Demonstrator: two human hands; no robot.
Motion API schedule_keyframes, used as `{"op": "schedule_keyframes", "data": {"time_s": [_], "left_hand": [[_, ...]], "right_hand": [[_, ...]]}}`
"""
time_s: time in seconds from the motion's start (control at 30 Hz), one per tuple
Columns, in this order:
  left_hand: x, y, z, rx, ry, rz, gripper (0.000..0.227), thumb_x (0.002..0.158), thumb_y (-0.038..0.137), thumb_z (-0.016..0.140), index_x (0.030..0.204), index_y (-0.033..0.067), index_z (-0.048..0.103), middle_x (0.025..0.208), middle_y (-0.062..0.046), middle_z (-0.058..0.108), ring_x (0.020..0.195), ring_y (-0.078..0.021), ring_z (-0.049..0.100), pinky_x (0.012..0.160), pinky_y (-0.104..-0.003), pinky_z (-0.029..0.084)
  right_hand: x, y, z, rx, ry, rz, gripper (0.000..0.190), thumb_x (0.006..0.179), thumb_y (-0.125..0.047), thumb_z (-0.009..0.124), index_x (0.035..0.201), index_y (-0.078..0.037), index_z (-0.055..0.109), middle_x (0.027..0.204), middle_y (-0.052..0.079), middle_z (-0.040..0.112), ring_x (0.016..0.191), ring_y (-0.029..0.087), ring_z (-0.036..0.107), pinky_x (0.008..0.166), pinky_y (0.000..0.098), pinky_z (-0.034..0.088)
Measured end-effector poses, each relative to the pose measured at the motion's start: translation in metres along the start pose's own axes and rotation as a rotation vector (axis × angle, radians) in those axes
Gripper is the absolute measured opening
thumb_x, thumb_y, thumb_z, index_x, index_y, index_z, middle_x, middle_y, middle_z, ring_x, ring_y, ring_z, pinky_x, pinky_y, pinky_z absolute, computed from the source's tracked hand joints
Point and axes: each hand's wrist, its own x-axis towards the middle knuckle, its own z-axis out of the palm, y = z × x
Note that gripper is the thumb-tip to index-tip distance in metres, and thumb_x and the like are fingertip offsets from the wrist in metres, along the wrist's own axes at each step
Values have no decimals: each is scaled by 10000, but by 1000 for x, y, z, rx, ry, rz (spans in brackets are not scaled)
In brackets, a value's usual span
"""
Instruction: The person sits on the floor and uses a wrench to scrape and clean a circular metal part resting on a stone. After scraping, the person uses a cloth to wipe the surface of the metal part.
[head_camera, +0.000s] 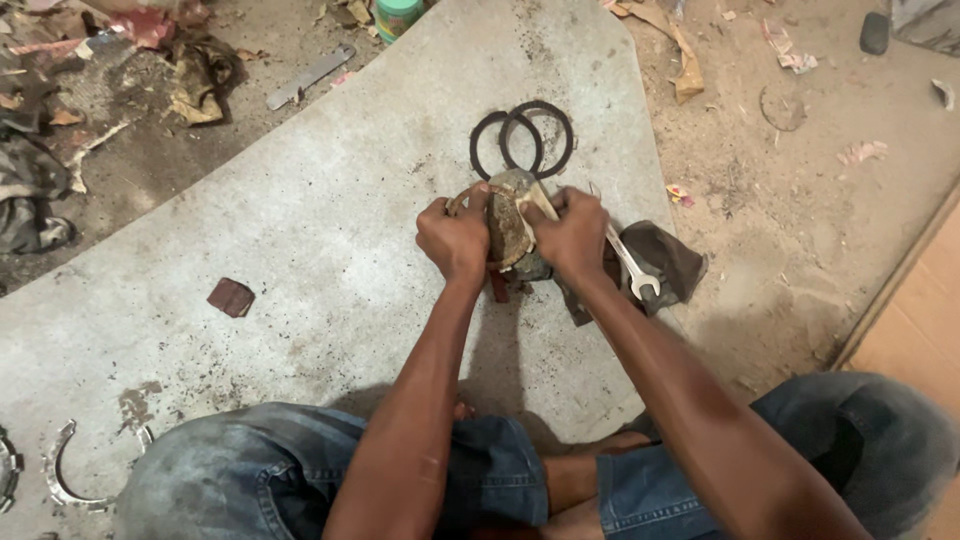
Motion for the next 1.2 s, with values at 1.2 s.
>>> {"op": "schedule_keyframes", "data": {"time_s": [1.2], "left_hand": [[8,-12,10,-75,1,-73,353,842,319,808,782,-15,710,678,-178,722,524,-272,651,530,-467,512]], "right_hand": [[-18,-8,7,-41,190,-84,319,788,-228,876,728,18,683,610,175,670,537,264,644,573,424,500]]}}
